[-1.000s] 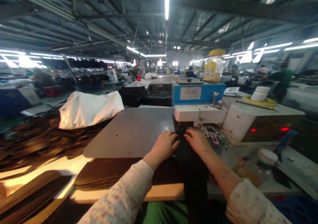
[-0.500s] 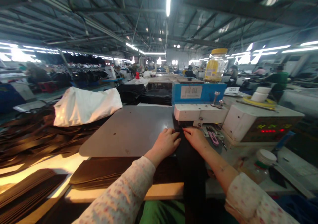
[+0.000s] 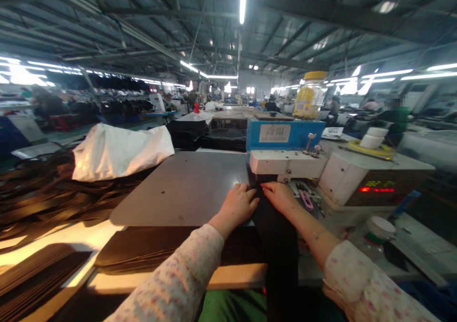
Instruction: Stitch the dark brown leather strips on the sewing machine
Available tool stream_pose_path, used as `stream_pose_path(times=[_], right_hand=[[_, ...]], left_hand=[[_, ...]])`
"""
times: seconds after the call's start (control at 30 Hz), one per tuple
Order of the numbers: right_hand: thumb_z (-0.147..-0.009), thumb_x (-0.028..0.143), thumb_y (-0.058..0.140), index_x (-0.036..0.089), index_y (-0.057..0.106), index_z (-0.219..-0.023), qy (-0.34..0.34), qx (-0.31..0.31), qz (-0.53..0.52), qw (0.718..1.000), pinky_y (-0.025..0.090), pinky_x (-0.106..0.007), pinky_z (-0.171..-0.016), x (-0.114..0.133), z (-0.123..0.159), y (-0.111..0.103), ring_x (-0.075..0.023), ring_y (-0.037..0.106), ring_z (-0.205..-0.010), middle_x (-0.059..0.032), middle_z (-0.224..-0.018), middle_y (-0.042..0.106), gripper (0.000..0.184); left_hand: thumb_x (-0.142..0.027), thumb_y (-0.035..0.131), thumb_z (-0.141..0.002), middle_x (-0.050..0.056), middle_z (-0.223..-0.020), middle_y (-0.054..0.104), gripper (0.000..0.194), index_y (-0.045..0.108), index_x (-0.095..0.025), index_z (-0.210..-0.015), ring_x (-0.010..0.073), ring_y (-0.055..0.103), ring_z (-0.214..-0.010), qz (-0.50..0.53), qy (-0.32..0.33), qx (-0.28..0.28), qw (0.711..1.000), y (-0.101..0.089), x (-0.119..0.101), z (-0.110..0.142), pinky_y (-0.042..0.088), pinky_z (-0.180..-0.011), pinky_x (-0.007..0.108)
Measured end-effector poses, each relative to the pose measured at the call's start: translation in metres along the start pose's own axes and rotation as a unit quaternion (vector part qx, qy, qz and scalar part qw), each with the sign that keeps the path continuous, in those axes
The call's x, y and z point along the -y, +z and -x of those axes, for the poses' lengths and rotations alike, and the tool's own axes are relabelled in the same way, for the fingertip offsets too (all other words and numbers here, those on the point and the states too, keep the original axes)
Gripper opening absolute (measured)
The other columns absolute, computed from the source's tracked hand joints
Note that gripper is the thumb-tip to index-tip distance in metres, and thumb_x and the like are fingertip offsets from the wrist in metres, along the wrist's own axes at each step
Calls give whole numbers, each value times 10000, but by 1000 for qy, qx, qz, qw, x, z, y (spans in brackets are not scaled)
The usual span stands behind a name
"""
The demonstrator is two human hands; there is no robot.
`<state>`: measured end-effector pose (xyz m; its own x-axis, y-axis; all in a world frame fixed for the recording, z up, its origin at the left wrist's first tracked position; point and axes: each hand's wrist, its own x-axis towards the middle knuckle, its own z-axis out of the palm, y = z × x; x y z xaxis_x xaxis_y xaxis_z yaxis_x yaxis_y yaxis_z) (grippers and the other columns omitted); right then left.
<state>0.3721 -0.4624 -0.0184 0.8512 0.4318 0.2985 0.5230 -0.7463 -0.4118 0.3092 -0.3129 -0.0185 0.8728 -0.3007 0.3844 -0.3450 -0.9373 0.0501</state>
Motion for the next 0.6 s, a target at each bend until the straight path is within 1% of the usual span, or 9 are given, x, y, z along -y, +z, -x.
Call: stream_pose_path(times=[0.33,0.6], right_hand=[[-789,183,438,144,625,-1032,-5,11,-4,1000,414,-250,-853,-3,-4,1,-171,581,-952,-78,-1036,643,309],[-800,196,433,177,635,-1003,1,9,21,1000,411,-228,-837,2,-5,-2,-154,580,-944,-59,-1022,648,287]], left_hand=[[-375,387,-852,73,-924,513,333,569,-212,-1079,212,457,-878,1,-9,1,1000,2,1,-2,398,-794,326],[-387,387,-851,74,-943,510,341,566,-215,-1085,211,456,-886,2,-14,3,1000,3,3,-3,394,-797,329]])
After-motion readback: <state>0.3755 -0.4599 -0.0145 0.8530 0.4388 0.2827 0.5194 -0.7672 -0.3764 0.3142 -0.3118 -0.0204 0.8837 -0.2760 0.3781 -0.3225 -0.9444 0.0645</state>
